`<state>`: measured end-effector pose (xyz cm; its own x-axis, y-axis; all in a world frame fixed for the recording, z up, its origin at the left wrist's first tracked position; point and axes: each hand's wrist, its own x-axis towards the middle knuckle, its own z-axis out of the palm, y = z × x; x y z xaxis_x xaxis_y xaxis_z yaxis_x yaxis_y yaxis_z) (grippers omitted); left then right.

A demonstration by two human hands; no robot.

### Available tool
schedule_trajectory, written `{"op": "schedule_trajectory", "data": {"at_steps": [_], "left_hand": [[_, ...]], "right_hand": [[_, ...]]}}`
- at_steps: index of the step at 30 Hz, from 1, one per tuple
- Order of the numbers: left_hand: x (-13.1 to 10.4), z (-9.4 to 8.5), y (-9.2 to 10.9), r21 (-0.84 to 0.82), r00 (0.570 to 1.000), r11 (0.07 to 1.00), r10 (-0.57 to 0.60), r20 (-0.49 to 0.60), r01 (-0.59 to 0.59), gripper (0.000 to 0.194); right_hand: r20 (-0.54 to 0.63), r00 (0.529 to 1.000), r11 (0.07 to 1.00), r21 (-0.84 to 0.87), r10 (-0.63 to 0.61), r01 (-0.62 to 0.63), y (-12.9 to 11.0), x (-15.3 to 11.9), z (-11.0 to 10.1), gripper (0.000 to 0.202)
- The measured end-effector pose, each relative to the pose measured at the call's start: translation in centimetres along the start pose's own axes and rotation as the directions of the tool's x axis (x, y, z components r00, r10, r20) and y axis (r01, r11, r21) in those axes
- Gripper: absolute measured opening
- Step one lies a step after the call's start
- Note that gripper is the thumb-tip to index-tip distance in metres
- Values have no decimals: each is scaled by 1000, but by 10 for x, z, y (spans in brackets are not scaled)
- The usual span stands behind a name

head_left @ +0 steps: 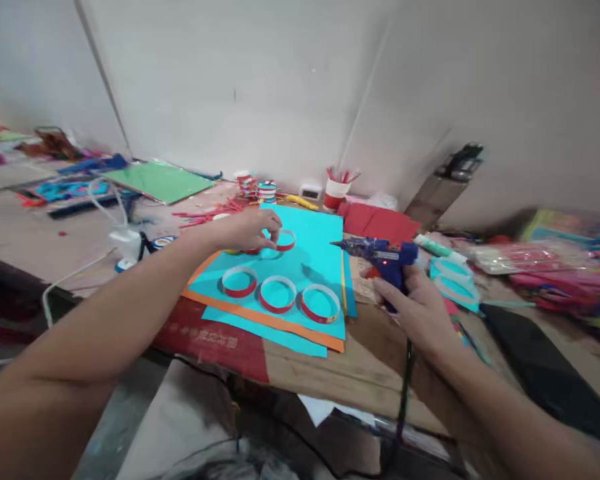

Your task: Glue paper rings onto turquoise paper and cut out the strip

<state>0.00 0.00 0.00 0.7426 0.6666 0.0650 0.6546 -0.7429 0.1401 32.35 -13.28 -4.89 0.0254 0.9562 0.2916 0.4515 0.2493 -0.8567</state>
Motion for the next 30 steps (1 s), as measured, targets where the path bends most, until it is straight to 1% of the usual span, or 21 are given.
{"op": "schedule_trajectory", "data": {"at_steps": [2,4,8,10,12,15,17,21,24,27,29,30], "left_hand": [[-1,3,2,10,998,1000,-17,58,16,14],[-2,6,4,5,996,1000,-12,87,11,13],[-3,7,9,-47,996,997,64,66,-61,12],[-2,8,9,-72,994,995,78,71,-73,14],[-1,9,8,-81,993,995,58,100,-50,19],[1,11,3,-101,992,995,17,125,-4,32],[1,12,0,-123,994,992,-11,110,25,38],[-3,8,-3,-151,995,986,-62,83,74,43],[-6,4,-5,-185,992,981,-31,121,53,49],[-7,4,-7,-228,983,974,33,183,10,63],[-6,6,-8,-227,982,974,54,183,-12,70],[-6,8,-8,-220,984,975,58,169,-19,70]], "right_hand": [[-2,1000,1000,-7,4,-5,1,0,-2,24],[-5,1000,1000,-11,5,-5,2,0,-3,26],[-20,1000,1000,-16,0,0,3,0,-2,26],[-42,999,1000,-27,6,-7,3,1,-1,27],[-46,999,1000,-24,10,-11,2,1,0,28],[-21,1000,1000,-10,-4,4,-1,1,0,26],[-15,1000,1000,-13,-8,8,-3,1,0,24],[-23,1000,1000,-15,5,-5,-3,0,0,23],[-30,1000,1000,-6,3,-3,0,1,0,24],[-30,1000,1000,-8,-2,1,1,1,0,24],[-38,999,1000,-19,-3,2,0,1,0,25],[-41,999,1000,-25,-3,2,-1,1,0,25]]}}
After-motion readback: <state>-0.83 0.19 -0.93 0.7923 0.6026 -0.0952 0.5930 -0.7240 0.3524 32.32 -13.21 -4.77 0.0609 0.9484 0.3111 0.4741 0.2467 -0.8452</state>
